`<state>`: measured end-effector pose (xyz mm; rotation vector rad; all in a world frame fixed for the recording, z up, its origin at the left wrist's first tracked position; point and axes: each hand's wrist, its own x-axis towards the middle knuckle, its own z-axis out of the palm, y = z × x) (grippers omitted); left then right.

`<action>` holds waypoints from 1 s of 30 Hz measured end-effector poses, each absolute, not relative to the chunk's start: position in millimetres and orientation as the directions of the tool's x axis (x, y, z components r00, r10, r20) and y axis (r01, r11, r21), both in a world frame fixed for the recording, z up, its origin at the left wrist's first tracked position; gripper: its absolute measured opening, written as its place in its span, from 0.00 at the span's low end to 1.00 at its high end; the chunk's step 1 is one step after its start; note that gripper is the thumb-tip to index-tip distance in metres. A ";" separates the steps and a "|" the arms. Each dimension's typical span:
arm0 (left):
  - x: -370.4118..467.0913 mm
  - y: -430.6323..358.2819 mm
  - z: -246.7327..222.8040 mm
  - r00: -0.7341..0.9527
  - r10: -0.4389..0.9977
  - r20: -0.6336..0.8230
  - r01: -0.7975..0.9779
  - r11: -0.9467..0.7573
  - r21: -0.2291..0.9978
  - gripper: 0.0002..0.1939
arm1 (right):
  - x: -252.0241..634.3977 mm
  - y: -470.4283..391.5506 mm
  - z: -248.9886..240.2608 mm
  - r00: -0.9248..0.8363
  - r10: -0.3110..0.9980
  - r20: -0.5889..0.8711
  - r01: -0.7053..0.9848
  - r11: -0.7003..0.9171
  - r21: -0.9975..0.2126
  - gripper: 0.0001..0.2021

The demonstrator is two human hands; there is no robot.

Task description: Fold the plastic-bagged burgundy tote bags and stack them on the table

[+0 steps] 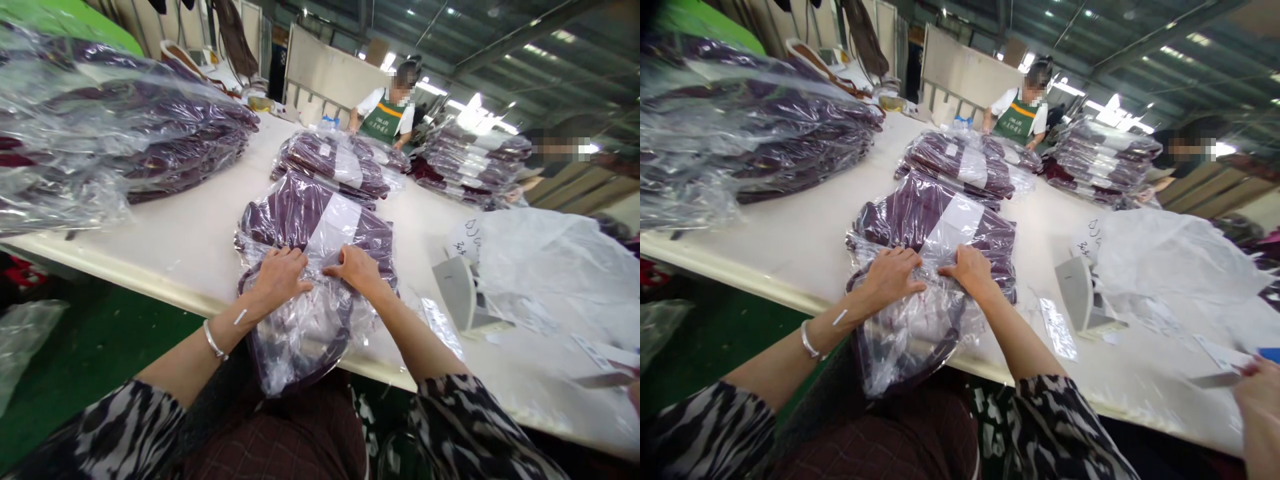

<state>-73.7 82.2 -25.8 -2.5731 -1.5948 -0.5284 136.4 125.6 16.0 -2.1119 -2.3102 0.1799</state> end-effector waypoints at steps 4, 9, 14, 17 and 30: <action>-74.3 82.5 -24.5 0.406 0.854 0.326 0.883 -0.458 0.101 0.20 | 187.7 103.5 20.8 -0.040 0.974 0.223 0.986 0.074 -0.147 0.25; -72.8 80.9 -16.4 0.409 0.865 0.289 0.886 -0.453 0.100 0.18 | 317.3 61.5 46.2 0.291 0.789 0.541 0.892 -0.020 -0.451 0.20; -74.4 85.7 -19.8 0.423 0.855 0.300 0.884 -0.462 0.072 0.17 | 435.4 16.8 62.5 0.789 0.545 0.284 0.528 -0.365 -0.767 0.05; -75.8 92.5 -26.4 0.437 0.839 0.324 0.884 -0.468 0.020 0.17 | 464.7 10.3 55.6 0.810 0.583 0.058 0.357 -0.412 -0.838 0.08; -77.8 97.3 -30.0 0.450 0.848 0.280 0.885 -0.466 -0.010 0.19 | 491.1 23.6 38.2 0.782 0.622 -0.048 0.101 -0.202 -0.974 0.12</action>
